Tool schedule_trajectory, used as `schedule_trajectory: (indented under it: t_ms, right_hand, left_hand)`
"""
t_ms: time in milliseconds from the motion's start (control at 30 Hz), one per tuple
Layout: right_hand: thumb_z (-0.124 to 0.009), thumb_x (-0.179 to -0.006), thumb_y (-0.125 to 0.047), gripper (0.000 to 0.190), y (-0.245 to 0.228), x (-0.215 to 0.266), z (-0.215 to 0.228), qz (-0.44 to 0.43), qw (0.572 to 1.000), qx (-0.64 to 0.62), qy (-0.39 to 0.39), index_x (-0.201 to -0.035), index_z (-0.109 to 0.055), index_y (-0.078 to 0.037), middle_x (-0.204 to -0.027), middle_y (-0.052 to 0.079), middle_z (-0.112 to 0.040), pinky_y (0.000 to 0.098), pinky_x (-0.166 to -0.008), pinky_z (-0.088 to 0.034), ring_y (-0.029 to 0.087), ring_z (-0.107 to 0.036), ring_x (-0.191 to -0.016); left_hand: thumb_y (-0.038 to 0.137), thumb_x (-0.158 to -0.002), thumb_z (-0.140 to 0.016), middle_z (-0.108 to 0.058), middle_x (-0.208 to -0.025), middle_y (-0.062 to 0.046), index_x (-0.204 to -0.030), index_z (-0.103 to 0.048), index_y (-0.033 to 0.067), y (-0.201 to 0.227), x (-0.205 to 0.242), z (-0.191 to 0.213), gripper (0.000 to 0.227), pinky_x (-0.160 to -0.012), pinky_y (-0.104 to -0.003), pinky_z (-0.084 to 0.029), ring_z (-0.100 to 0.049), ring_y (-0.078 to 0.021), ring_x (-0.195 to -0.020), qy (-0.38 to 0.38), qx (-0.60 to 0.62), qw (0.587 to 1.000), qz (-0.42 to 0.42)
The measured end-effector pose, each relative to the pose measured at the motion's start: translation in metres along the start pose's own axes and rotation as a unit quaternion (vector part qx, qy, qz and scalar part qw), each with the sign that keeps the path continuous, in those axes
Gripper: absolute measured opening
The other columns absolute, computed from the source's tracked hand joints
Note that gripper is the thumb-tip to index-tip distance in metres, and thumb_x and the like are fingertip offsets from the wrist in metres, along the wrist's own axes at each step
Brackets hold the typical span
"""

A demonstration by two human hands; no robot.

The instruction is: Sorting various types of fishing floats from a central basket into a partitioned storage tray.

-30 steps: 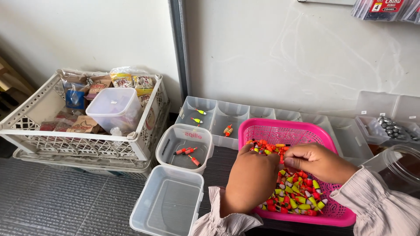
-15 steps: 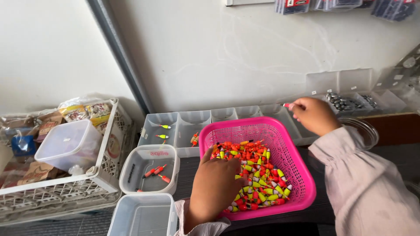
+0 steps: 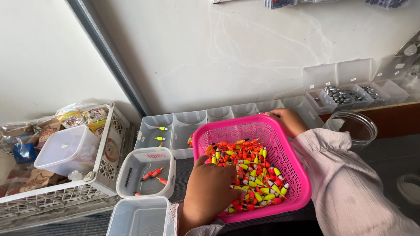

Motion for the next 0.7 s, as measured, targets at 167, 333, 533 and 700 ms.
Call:
schedule_trajectory:
  t_ms: [167,333,533,700]
  right_hand:
    - [-0.027,-0.086,-0.073,0.083,0.026,-0.023,-0.018,-0.005,0.995,-0.07,-0.065,-0.133,-0.066,-0.016,-0.134,0.01,-0.068,0.0428,-0.109,-0.043,0.027,-0.064,-0.122]
    - [-0.047,-0.103,-0.034,0.034,-0.031,0.025,0.031,0.017,0.981,-0.16,0.105,-0.114,-0.071,-0.013,-0.101,0.002,-0.072,0.0295,-0.069,-0.051,0.015,-0.065,-0.079]
    - [-0.065,-0.092,-0.031,0.024,-0.131,0.094,0.005,0.186,0.969,0.106,-0.119,-0.109,-0.075,-0.017,-0.104,-0.001,-0.078,0.0305,-0.083,-0.053,0.013,-0.072,-0.091]
    - [-0.07,-0.082,-0.036,0.033,-0.098,0.147,-0.066,0.173,0.78,0.451,-0.397,-0.109,-0.062,-0.02,-0.109,0.003,-0.068,0.0466,-0.08,-0.051,0.029,-0.067,-0.096]
  left_hand:
    - [0.055,-0.066,-0.083,-0.073,-0.066,-0.001,-0.081,-0.073,0.0231,0.0,0.001,0.0,0.037,-0.107,-0.047,-0.033,-0.07,-0.0276,-0.074,0.029,0.0,0.999,-0.016]
    - [0.053,-0.066,-0.081,-0.074,-0.069,-0.001,-0.086,-0.073,0.0219,-0.001,0.002,-0.001,0.037,-0.106,-0.047,-0.032,-0.069,-0.0282,-0.075,0.017,0.019,1.0,-0.017]
    - [0.053,-0.069,-0.079,-0.073,-0.069,-0.002,-0.089,-0.074,0.0222,0.0,0.001,-0.004,0.037,-0.101,-0.048,-0.034,-0.069,-0.0297,-0.074,0.009,0.014,0.999,-0.03]
    - [0.053,-0.07,-0.079,-0.071,-0.066,-0.002,-0.082,-0.074,0.0222,0.003,0.003,0.004,0.033,-0.087,-0.046,-0.042,-0.068,-0.0314,-0.069,0.018,-0.023,0.999,-0.035]
Point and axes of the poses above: each hand's wrist, its own x-axis away from the middle knuckle, its own z-axis out of the back of the hand, y = z × x, the point moved 7 cm from there along -x, towards the middle knuckle
